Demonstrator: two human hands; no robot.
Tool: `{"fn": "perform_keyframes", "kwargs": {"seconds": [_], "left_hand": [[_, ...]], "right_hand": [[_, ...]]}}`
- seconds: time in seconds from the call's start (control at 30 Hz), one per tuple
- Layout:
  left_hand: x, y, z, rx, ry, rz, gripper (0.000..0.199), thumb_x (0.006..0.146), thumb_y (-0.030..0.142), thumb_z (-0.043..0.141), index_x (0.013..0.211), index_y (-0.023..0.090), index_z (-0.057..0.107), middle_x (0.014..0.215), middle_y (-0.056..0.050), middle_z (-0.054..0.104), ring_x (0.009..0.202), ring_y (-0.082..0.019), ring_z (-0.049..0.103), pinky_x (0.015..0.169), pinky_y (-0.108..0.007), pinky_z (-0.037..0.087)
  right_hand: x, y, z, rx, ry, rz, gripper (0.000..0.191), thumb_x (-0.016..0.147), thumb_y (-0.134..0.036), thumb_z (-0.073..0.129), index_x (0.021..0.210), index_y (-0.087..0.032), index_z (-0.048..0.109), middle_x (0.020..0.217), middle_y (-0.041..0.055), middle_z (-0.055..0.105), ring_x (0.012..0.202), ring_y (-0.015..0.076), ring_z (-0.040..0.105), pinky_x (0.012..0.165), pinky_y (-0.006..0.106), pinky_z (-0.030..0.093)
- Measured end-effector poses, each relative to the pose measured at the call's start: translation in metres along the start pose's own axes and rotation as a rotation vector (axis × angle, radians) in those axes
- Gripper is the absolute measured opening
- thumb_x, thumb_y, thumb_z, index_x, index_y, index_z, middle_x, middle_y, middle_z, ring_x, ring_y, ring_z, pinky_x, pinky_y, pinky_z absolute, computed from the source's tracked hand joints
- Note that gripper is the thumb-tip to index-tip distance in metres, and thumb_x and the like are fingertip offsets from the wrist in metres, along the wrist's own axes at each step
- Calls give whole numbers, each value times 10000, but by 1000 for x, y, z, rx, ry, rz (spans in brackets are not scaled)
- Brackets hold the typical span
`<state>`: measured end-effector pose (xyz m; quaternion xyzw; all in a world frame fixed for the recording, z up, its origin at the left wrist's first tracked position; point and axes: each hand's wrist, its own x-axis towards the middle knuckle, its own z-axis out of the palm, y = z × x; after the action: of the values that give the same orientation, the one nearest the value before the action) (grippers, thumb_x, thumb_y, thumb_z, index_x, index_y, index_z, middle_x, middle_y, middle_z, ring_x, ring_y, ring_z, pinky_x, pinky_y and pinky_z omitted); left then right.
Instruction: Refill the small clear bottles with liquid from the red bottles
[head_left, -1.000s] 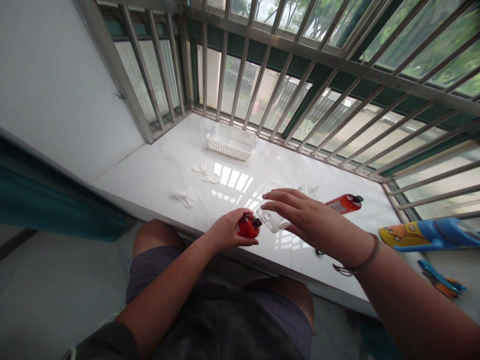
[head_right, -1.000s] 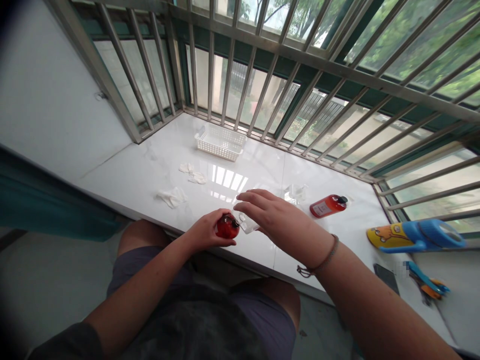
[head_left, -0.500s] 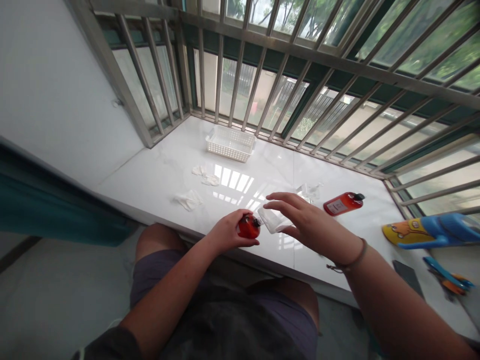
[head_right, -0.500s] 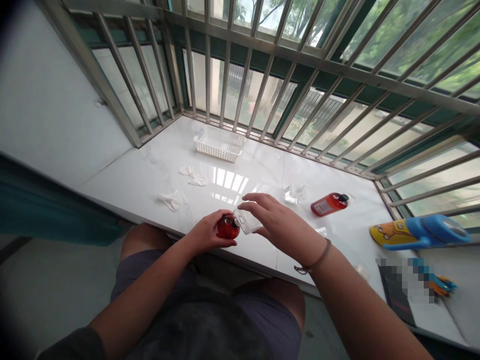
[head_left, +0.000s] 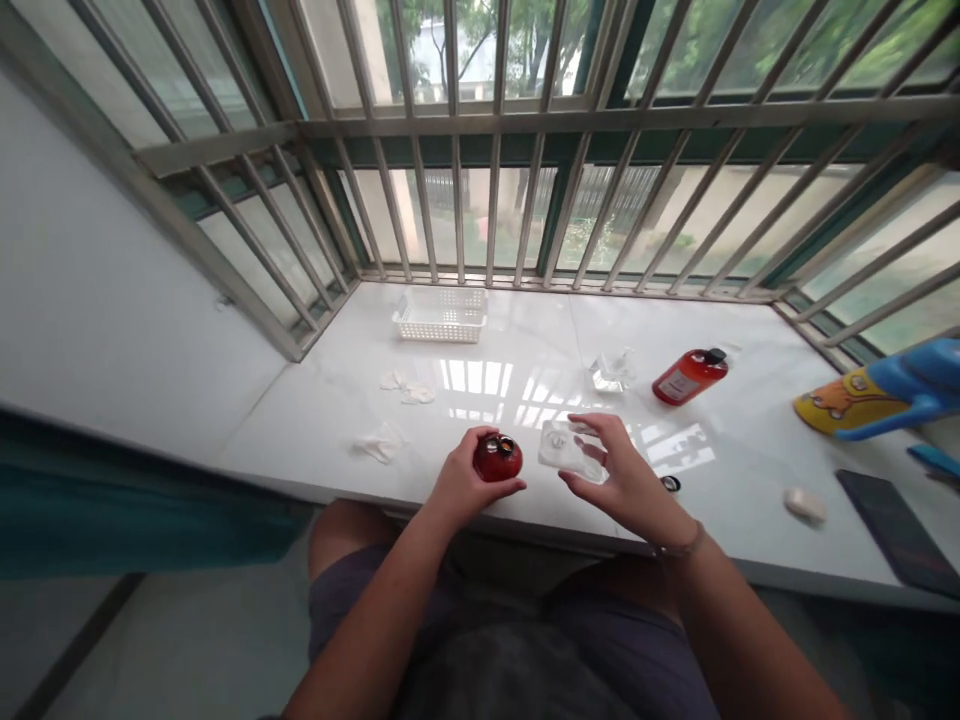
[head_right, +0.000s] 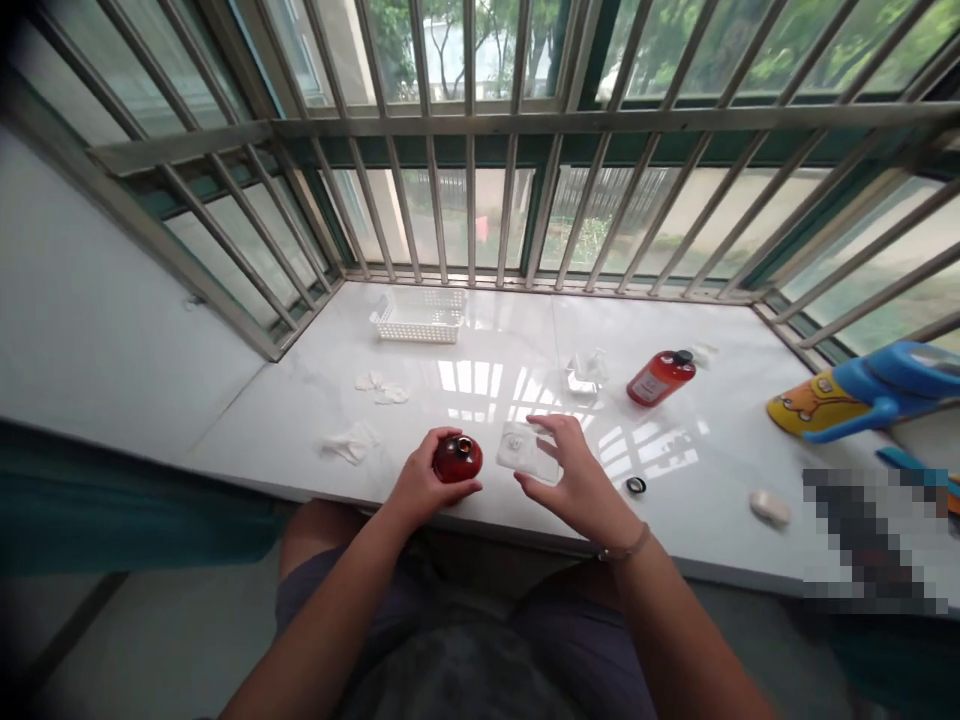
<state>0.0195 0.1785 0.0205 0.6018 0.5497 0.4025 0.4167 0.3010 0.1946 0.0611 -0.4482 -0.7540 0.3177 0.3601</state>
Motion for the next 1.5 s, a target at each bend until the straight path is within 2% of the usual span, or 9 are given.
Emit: {"fn": "perform_keyframes", "kwargs": {"seconds": [0.17, 0.33, 0.6, 0.73, 0.9, 1.03, 1.13, 1.27, 1.5], "left_hand": [[17, -2, 8, -21, 18, 24, 845, 647, 440, 1028, 1328, 265, 559, 1315, -84, 729, 1229, -287, 730, 1127, -479, 569], [26, -5, 16, -79, 18, 81, 798, 722, 438, 982, 1338, 257, 508, 1427, -131, 682, 1307, -288, 705, 1158, -488, 551], [24, -15, 19, 6, 21, 103, 838, 783, 517, 928, 1423, 269, 449, 1511, -164, 629, 1393, -320, 662, 1197, -534, 528], [21, -9, 10, 120, 37, 159, 1084, 720, 579, 972, 1570, 280, 371, 1646, -194, 497, 1556, -382, 493, 1286, -587, 419], [10, 19, -3, 338, 214, 403, 1072, 779, 610, 930, 1620, 264, 362, 1688, -202, 434, 1610, -423, 389, 1326, -668, 315], [-10, 43, 8, 320, 331, 728, 728, 887, 504, 869, 1479, 301, 498, 1444, -140, 645, 1389, -366, 621, 1200, -621, 501], [-25, 56, 31, 256, 182, 814, 464, 947, 339, 798, 1355, 301, 580, 1260, -116, 717, 1182, -315, 711, 997, -505, 629], [-32, 62, 60, 261, -63, 801, 303, 942, 152, 730, 1205, 278, 647, 1177, -106, 759, 1081, -279, 740, 914, -436, 641], [-34, 54, 76, 152, -103, 687, 208, 969, 96, 678, 1130, 227, 688, 1096, -82, 784, 1048, -234, 746, 935, -380, 608]], "right_hand": [[-32, 43, 20, -64, 106, 115, 642, 933, -474, 768, 1466, -275, 470, 1436, 126, 571, 1353, 337, 623, 1191, 602, 506], [-48, 62, 27, -92, 110, 196, 687, 934, -509, 756, 1482, -253, 430, 1463, 154, 588, 1370, 340, 631, 1157, 552, 537], [-49, 75, 14, -152, 72, 65, 739, 1001, -447, 692, 1639, -259, 370, 1623, 194, 511, 1523, 353, 512, 1252, 626, 429], [-55, 75, 6, -242, 88, 35, 859, 965, -477, 756, 1679, -255, 332, 1657, 205, 472, 1551, 364, 474, 1254, 627, 429], [-79, 83, -21, -489, 376, 46, 567, 1024, -441, 686, 1518, -219, 519, 1394, 171, 653, 1328, 358, 625, 1140, 635, 523], [-100, 105, -36, -752, 545, 310, 521, 1012, -507, 654, 1412, -182, 579, 1244, 184, 692, 1177, 404, 640, 1008, 647, 563], [-108, 118, -39, -725, 496, 459, 568, 985, -541, 646, 1418, -182, 571, 1195, 177, 716, 1105, 411, 640, 941, 620, 576], [-105, 122, -40, -632, 462, 448, 333, 999, -469, 581, 1143, -188, 683, 1097, 166, 741, 1040, 381, 651, 954, 582, 560], [-97, 91, -25, -519, 476, 326, 330, 993, -475, 618, 1176, -206, 672, 1065, 106, 749, 999, 302, 690, 927, 457, 581]]}}
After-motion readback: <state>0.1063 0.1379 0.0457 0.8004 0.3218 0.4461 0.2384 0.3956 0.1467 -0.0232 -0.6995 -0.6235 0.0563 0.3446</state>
